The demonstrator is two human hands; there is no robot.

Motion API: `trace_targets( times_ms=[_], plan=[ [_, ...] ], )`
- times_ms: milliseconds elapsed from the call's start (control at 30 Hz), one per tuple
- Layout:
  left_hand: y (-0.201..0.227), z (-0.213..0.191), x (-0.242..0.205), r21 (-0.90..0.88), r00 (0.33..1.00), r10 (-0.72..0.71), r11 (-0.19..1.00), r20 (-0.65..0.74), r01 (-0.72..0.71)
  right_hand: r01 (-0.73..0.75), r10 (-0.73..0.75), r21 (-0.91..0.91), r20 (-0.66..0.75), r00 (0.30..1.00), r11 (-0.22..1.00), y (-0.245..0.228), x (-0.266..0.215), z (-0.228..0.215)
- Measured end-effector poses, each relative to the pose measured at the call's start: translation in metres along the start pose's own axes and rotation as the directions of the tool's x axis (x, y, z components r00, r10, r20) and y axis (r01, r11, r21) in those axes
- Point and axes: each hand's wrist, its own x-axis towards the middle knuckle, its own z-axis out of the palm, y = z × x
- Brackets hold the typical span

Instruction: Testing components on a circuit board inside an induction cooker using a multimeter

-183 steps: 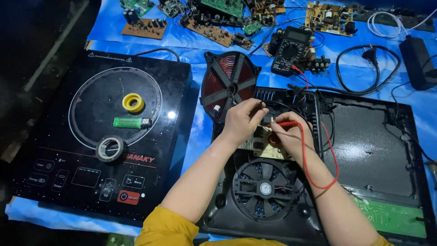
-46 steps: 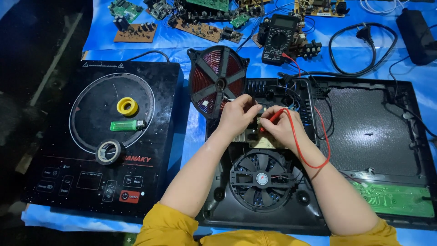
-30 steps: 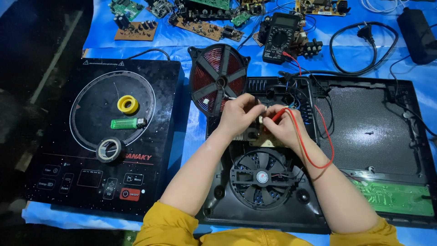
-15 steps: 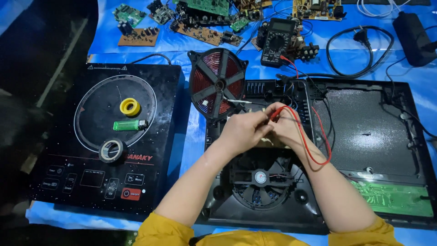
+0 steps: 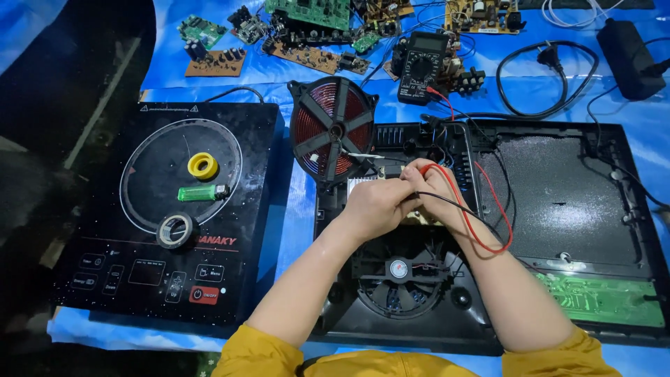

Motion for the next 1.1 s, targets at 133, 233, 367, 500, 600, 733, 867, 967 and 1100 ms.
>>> trace_targets(
  times_ms=[133, 233, 367, 500, 600, 733, 867, 967, 1100],
  plan=[
    [-0.002, 0.003, -0.001, 0.031, 1.0, 0.011, 0.999, -0.009, -0.011, 0.031, -0.031, 0.002, -0.015, 0.999, 1.0, -0.001, 0.0, 0.0],
    [-0.003, 0.006, -0.003, 0.058, 1.0, 0.026, 0.998, -0.004, -0.026, 0.043, -0.043, -0.016, -0.013, 0.999, 0.999, 0.002, 0.002, 0.001],
    [-0.005, 0.005, -0.004, 0.047, 1.0, 0.029, 0.998, 0.006, -0.029, 0.058, -0.058, -0.04, -0.012, 0.998, 0.998, 0.011, 0.005, 0.002],
    [-0.011, 0.009, -0.007, 0.043, 1.0, 0.029, 0.999, 0.007, -0.029, 0.055, -0.057, -0.048, -0.025, 0.998, 0.997, 0.016, 0.007, 0.004],
    [-0.009, 0.007, -0.005, 0.031, 1.0, 0.019, 0.999, 0.013, -0.02, 0.057, -0.057, -0.033, -0.02, 0.998, 0.998, 0.013, 0.005, 0.002],
    [-0.012, 0.009, -0.007, 0.016, 1.0, -0.003, 1.0, 0.013, 0.003, 0.05, -0.051, -0.052, -0.009, 0.999, 0.997, 0.028, 0.009, 0.005],
    [-0.011, 0.007, -0.005, -0.029, 1.0, -0.015, 0.999, 0.022, 0.016, 0.068, -0.068, -0.043, 0.012, 0.998, 0.997, 0.044, 0.014, 0.007],
    [-0.006, 0.001, -0.002, -0.052, 0.999, -0.023, 0.998, 0.031, 0.025, 0.073, -0.073, -0.026, 0.004, 0.997, 0.997, 0.041, 0.012, 0.007],
    [-0.02, 0.009, -0.011, -0.103, 0.998, -0.069, 0.992, 0.001, 0.069, 0.042, -0.043, -0.038, -0.013, 0.999, 0.998, 0.028, 0.009, 0.003]
  ],
)
